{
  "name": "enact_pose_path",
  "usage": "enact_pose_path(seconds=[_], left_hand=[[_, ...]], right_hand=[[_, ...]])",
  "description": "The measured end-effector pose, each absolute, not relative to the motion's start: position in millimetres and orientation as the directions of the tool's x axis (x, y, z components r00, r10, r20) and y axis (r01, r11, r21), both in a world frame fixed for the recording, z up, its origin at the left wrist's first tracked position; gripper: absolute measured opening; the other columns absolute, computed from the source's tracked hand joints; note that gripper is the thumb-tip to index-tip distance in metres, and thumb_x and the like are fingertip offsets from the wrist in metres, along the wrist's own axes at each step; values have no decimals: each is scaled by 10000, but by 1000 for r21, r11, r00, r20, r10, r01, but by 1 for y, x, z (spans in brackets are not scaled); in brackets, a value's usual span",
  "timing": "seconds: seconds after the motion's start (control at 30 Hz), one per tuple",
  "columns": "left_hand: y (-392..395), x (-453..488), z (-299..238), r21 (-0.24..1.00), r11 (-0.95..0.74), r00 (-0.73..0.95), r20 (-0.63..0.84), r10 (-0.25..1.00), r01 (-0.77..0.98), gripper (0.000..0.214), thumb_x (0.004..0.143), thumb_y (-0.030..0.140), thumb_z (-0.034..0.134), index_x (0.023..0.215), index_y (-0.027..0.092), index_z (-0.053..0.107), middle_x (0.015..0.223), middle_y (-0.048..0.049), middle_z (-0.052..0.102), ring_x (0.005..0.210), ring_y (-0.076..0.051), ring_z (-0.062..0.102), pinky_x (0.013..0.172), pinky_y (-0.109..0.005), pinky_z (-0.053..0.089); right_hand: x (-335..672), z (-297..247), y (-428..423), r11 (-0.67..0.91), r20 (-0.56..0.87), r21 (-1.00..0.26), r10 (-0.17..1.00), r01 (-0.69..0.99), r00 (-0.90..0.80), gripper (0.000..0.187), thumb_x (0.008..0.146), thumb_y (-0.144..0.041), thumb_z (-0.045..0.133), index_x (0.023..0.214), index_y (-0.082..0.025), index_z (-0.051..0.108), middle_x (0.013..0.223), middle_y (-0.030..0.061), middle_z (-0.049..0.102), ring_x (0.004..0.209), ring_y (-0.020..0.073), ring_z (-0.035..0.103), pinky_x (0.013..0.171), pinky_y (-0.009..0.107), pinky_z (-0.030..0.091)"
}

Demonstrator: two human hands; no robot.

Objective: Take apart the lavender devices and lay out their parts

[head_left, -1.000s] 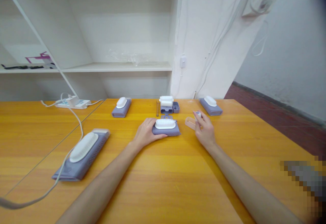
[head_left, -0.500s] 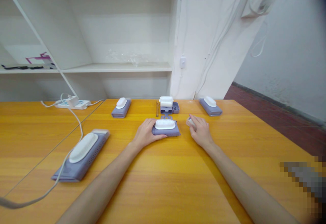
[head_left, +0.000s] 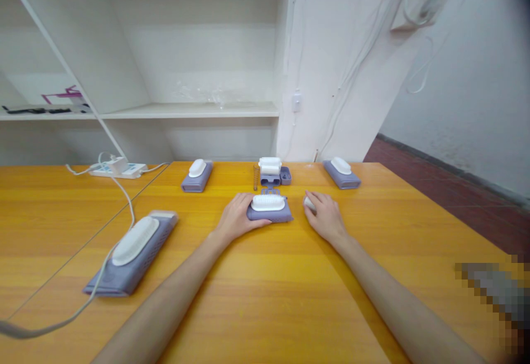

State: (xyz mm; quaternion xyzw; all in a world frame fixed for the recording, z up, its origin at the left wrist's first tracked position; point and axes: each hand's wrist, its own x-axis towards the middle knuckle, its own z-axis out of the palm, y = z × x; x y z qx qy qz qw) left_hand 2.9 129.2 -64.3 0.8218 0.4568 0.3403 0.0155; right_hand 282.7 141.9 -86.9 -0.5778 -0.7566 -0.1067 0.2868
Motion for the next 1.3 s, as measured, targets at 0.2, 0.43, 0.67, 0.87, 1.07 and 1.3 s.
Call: enact_pose_path(seconds=[0.2, 0.43, 0.67, 0.87, 1.07, 1.3], left_hand=[[129, 3, -64, 337, -581, 349, 546, 762, 741, 613, 673, 645, 623, 1081, 201, 511, 1062, -82, 591, 1005, -256, 542, 867, -392, 449], [129, 3, -64, 348, -585, 348, 548, 761, 733, 610, 666, 633, 638, 1090, 210, 521, 1066, -83, 593, 1010, -261, 546, 871, -399, 451], [129, 2, -63, 369, -594, 362, 531, 766, 715, 616, 666, 635, 637, 1095, 205, 530, 1090, -87, 590, 1030, -259, 540, 890, -393, 446], [128, 1, -61, 388, -642, 432, 502, 749, 661, 629, 653, 622, 659, 1107, 209, 524, 1105, -84, 589, 1034, -254, 538, 902, -390, 441], [129, 2, -62, 413, -651, 430, 510, 745, 637, 624, 646, 603, 676, 1110, 217, 518, 1106, -85, 586, 1046, -260, 540, 911, -404, 440], [133, 2, -72, 453, -617, 367, 525, 768, 643, 774, 601, 601, 711, 1219, 214, 452, 1245, -117, 516, 1171, -287, 476, 991, -450, 391]], right_hand=[[284, -88, 144, 342, 620, -292, 779, 893, -95, 168, 806, -242, 528, 958, -177, 557, 962, 85, 620, 906, 230, 563, 799, 347, 434], [284, -92, 144, 313, 672, -204, 734, 928, -100, 180, 828, -274, 519, 954, -185, 611, 1039, 99, 616, 949, 235, 558, 842, 372, 402], [278, -82, 135, 266, 691, -149, 717, 953, -92, 264, 861, -310, 499, 1082, -207, 599, 1151, 108, 587, 1088, 263, 496, 945, 452, 314], [261, -72, 120, 498, 697, -98, 652, 861, -299, 315, 865, -338, 506, 1134, -190, 580, 1181, 104, 589, 1140, 245, 485, 1041, 455, 249], [242, -70, 107, 638, 712, -81, 575, 766, -403, 289, 822, -426, 575, 1009, -213, 628, 1169, 90, 615, 1120, 244, 524, 1061, 477, 230], [235, -78, 109, 581, 630, -175, 686, 795, -363, 537, 750, -517, 640, 1152, -165, 583, 1255, 160, 553, 1156, 304, 493, 1019, 529, 291]])
